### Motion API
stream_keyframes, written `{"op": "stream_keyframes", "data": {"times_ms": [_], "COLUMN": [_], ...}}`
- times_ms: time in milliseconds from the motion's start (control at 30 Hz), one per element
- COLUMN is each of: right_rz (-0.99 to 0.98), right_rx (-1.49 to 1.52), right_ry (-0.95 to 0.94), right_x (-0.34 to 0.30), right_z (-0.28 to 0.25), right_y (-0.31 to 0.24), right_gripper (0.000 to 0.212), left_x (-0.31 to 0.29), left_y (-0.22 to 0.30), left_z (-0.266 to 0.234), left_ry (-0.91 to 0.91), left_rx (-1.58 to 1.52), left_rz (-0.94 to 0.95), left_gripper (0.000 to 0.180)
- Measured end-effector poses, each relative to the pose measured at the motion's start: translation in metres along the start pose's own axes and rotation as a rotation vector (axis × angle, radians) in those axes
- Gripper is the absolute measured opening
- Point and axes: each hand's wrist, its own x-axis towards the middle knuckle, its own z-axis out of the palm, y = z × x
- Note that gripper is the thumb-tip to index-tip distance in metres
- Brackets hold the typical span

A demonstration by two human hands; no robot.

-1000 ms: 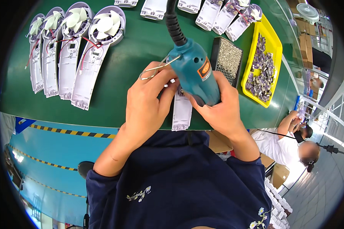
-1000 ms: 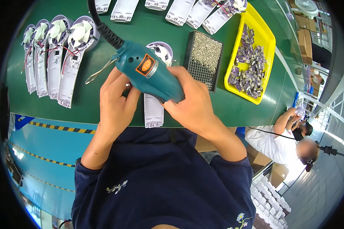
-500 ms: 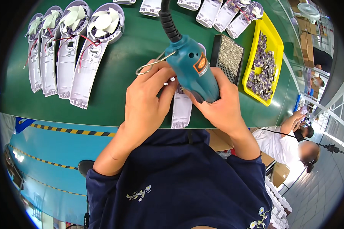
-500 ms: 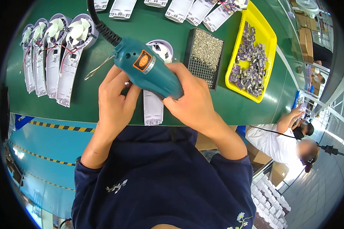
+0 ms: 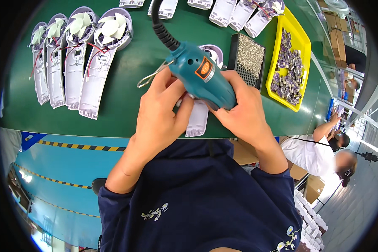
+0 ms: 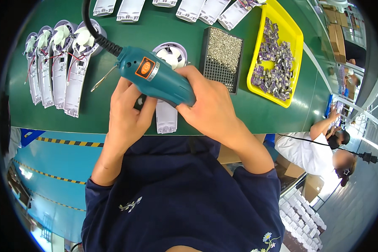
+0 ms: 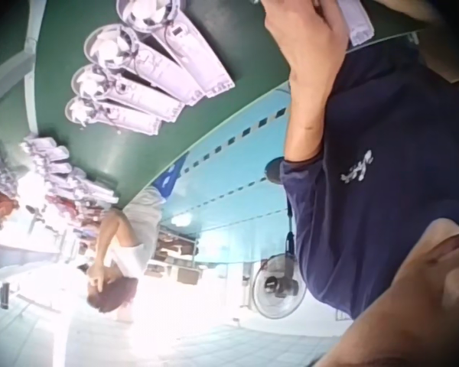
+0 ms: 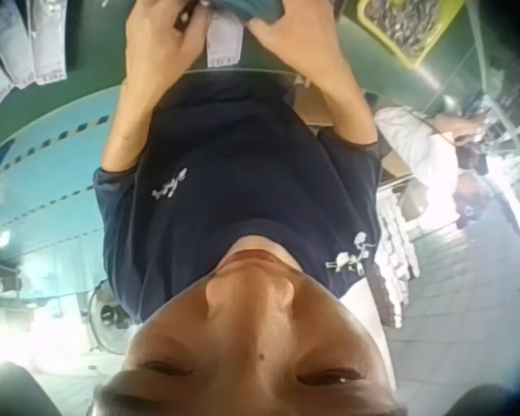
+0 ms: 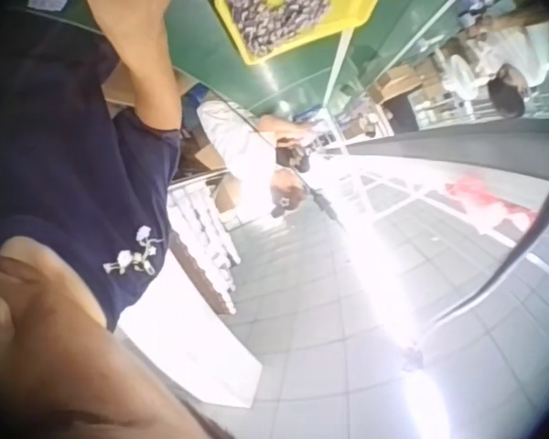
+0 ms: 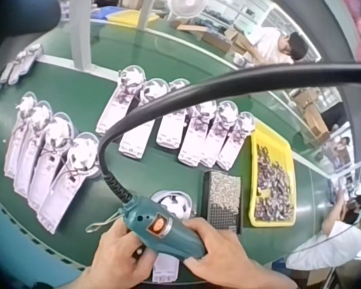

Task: Installing circuit boards and components into portable hand fans using an electric screwdriver.

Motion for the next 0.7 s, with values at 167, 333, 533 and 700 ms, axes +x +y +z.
{"op": "stream_keyframes", "data": {"times_ms": [167,333,533,700], "right_rz": [-0.007,0.000,-0.200,-0.689], "right_rx": [0.056,0.129,0.612,1.216], "right_ry": [-0.048,-0.039,0.133,0.154], "right_x": [-0.002,-0.002,-0.006,0.005], "right_z": [-0.008,-0.009,-0.036,-0.045], "right_y": [0.001,0.002,-0.003,0.003], "right_gripper": [0.044,0.040,0.048,0.089], "left_x": [0.003,0.005,0.004,0.006], "left_y": [0.010,0.012,0.008,0.009], "left_z": [-0.004,0.001,0.004,0.005], "left_ry": [-0.071,-0.071,-0.058,-0.064], "left_rx": [0.069,0.094,-0.004,-0.006], "left_rz": [0.034,-0.056,-0.122,-0.109], "left_gripper": [0.030,0.030,0.031,0.032]}}
